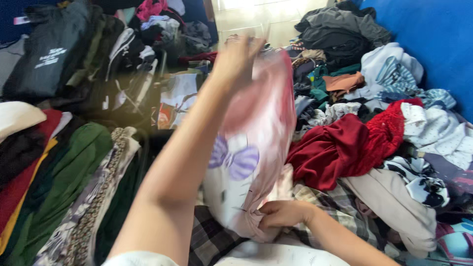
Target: The person folds several garments by hand, including blue jeans, olive cargo pants, a black t-shirt, and a pink patterned top. Each item is smoothed, folded into a compact rectangle, and placed into a growing stack on the left side of the frame.
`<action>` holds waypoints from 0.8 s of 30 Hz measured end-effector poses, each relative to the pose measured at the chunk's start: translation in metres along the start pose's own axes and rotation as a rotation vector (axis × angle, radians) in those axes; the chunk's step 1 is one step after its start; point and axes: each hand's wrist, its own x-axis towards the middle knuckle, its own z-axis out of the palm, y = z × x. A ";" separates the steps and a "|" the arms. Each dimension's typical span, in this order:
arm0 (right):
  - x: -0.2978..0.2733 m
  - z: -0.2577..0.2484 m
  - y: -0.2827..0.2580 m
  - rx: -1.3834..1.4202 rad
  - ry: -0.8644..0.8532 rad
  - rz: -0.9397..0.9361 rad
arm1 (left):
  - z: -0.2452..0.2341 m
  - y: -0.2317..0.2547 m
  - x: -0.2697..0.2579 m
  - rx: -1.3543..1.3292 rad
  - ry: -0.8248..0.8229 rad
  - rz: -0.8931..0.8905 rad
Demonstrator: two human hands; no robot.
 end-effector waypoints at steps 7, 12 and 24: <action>-0.010 -0.023 -0.035 0.990 0.367 -0.385 | 0.033 0.024 -0.213 -0.475 -0.675 -0.578; -0.004 -0.043 -0.099 1.056 0.415 -0.521 | 0.048 0.066 -0.332 -1.112 -0.782 -1.203; -0.061 -0.092 -0.141 0.517 0.926 -0.468 | -0.029 0.053 -0.246 -1.590 0.242 -1.096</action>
